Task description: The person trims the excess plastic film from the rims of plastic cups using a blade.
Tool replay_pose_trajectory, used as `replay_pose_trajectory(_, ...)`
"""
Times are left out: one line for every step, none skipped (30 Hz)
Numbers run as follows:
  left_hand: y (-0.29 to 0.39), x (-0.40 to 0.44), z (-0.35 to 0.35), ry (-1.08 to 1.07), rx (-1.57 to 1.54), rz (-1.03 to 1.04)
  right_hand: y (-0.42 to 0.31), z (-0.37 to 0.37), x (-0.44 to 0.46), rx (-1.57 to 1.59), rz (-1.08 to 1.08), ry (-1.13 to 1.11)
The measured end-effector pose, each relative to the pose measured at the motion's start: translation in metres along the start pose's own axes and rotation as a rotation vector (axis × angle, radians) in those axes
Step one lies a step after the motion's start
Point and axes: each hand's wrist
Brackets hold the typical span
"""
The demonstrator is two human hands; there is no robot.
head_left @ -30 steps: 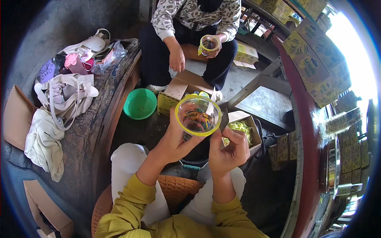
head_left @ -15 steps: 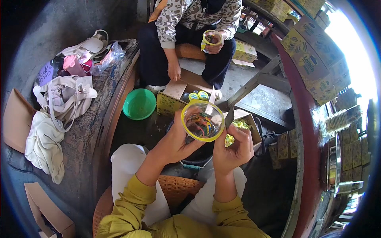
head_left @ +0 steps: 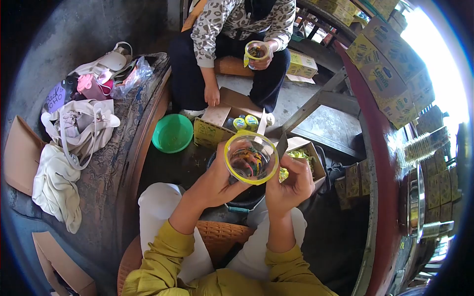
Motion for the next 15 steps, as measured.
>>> replay_pose_trajectory(-0.001,0.0,0.0,0.004,-0.034,-0.004,0.001,-0.001,0.0,0.025,0.019,-0.005)
replay_pose_trajectory(-0.002,0.0,0.0,0.01,-0.068,-0.009,0.001,-0.001,0.0,0.053,0.037,-0.011)
replay_pose_trajectory(-0.004,-0.001,0.001,0.015,-0.103,-0.016,0.001,-0.001,0.0,0.078,0.058,-0.019)
replay_pose_trajectory(-0.004,-0.001,0.001,0.028,-0.147,-0.008,0.0,-0.001,-0.001,0.104,0.065,0.003)
replay_pose_trajectory(-0.004,-0.002,0.003,0.04,-0.191,-0.001,0.0,0.0,-0.001,0.129,0.073,0.027)
replay_pose_trajectory(-0.004,-0.002,0.003,0.051,-0.236,0.007,-0.001,0.001,0.0,0.155,0.079,0.051)
replay_pose_trajectory(-0.004,-0.002,0.003,0.042,-0.266,-0.005,-0.004,-0.001,0.0,0.134,0.072,0.035)
replay_pose_trajectory(-0.003,-0.001,0.002,0.033,-0.296,-0.018,-0.007,-0.004,0.001,0.114,0.065,0.02)
replay_pose_trajectory(-0.002,0.0,0.001,0.024,-0.325,-0.029,-0.009,-0.005,0.002,0.094,0.056,0.005)
replay_pose_trajectory(-0.003,0.001,0.0,0.025,-0.288,-0.003,-0.009,-0.005,0.002,0.083,0.021,0.001)
replay_pose_trajectory(-0.004,0.001,-0.002,0.024,-0.252,0.021,-0.011,-0.003,0.001,0.07,-0.012,-0.003)
replay_pose_trajectory(-0.005,0.001,-0.002,0.024,-0.217,0.043,-0.011,-0.003,0.0,0.057,-0.044,-0.009)
replay_pose_trajectory(-0.005,0.0,-0.002,0.024,-0.193,0.047,-0.012,-0.003,-0.001,0.041,-0.049,-0.004)
replay_pose_trajectory(-0.005,0.001,-0.003,0.025,-0.165,0.056,-0.013,-0.001,-0.001,0.029,-0.058,0.002)
replay_pose_trajectory(-0.005,0.001,-0.004,0.028,-0.138,0.064,-0.013,0.0,0.0,0.018,-0.067,0.006)
Point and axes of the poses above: each hand's wrist, its own x-axis towards the middle knuckle, its own z-axis out of the palm, y = z × x, and after that the axes turned 2 degrees about -y, right-handed
